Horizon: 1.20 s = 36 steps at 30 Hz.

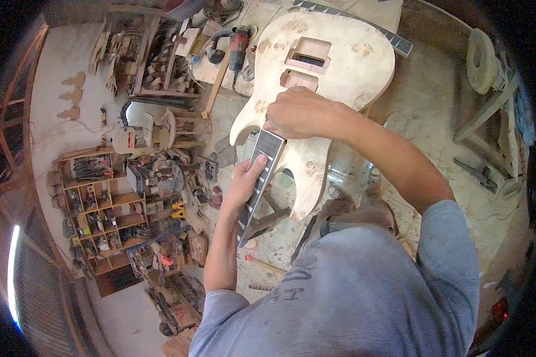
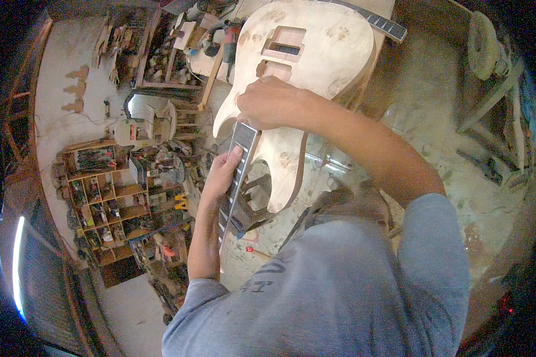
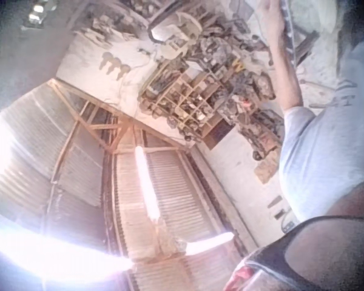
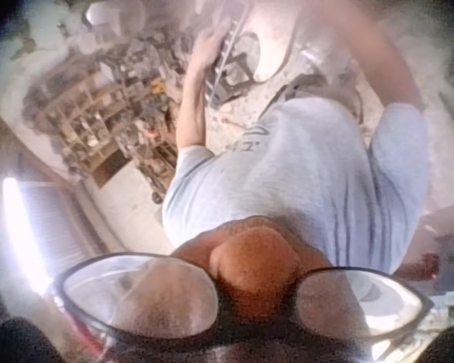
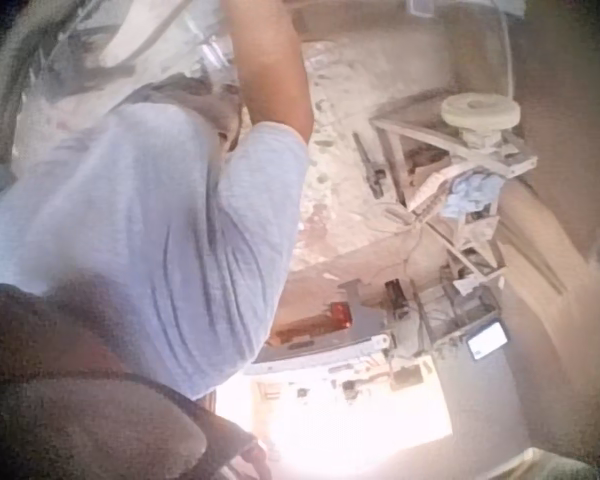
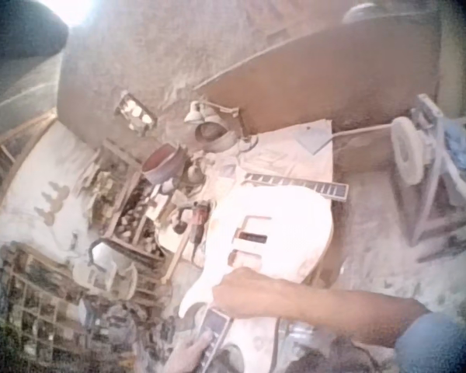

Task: The person shapes the back of a guitar neck using a belt sander, then fits the neck into the pocket of the guitar body.

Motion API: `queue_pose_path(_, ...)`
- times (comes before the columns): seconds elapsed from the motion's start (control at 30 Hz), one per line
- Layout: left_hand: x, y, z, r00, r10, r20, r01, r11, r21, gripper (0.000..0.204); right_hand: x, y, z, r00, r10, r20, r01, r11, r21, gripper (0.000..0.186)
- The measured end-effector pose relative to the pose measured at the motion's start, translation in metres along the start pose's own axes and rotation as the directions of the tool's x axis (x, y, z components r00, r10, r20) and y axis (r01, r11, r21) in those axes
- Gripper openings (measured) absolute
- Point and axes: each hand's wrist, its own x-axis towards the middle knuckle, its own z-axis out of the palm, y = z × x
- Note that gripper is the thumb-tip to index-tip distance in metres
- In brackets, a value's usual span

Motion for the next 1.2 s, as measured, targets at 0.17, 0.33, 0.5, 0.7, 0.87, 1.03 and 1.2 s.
queue_pose_path(0.17, 0.004, -0.013, -0.004, 0.998, 0.062, 0.023, -0.061, 0.998, -0.009, 0.051, -0.001, 0.001, 0.003, 1.000, -0.002, -0.009, 0.003, 1.000, 0.016, 0.041)
queue_pose_path(0.33, 0.009, -0.027, 0.001, 0.993, 0.116, -0.019, -0.117, 0.990, -0.079, 0.052, 0.000, 0.003, 0.001, 1.000, -0.006, 0.021, 0.005, 0.999, 0.043, 0.046)
queue_pose_path(0.5, 0.004, -0.017, 0.002, 0.999, 0.036, 0.009, -0.034, 0.991, -0.128, 0.055, 0.001, 0.000, -0.009, 0.997, 0.017, 0.071, -0.021, 0.998, 0.056, 0.054)
queue_pose_path(0.7, -0.006, -0.036, -0.002, 0.992, 0.083, -0.097, -0.098, 0.982, -0.164, 0.055, 0.003, 0.003, -0.004, 0.998, 0.010, 0.070, -0.014, 0.998, 0.061, 0.057)
queue_pose_path(0.87, -0.031, -0.060, -0.027, 0.974, 0.119, -0.193, -0.172, 0.943, -0.284, 0.063, 0.006, 0.000, 0.002, 0.999, -0.015, 0.046, 0.016, 0.999, -0.034, 0.055)
queue_pose_path(1.03, -0.039, -0.082, -0.025, 0.976, 0.052, -0.212, -0.125, 0.928, -0.351, 0.059, 0.006, -0.014, -0.005, 0.989, 0.054, 0.135, -0.041, 0.994, -0.097, 0.045)
queue_pose_path(1.2, -0.059, -0.123, -0.025, 0.981, 0.005, -0.194, -0.107, 0.846, -0.522, 0.055, 0.004, -0.050, -0.020, 0.936, 0.233, 0.265, -0.198, 0.968, -0.153, 0.036)
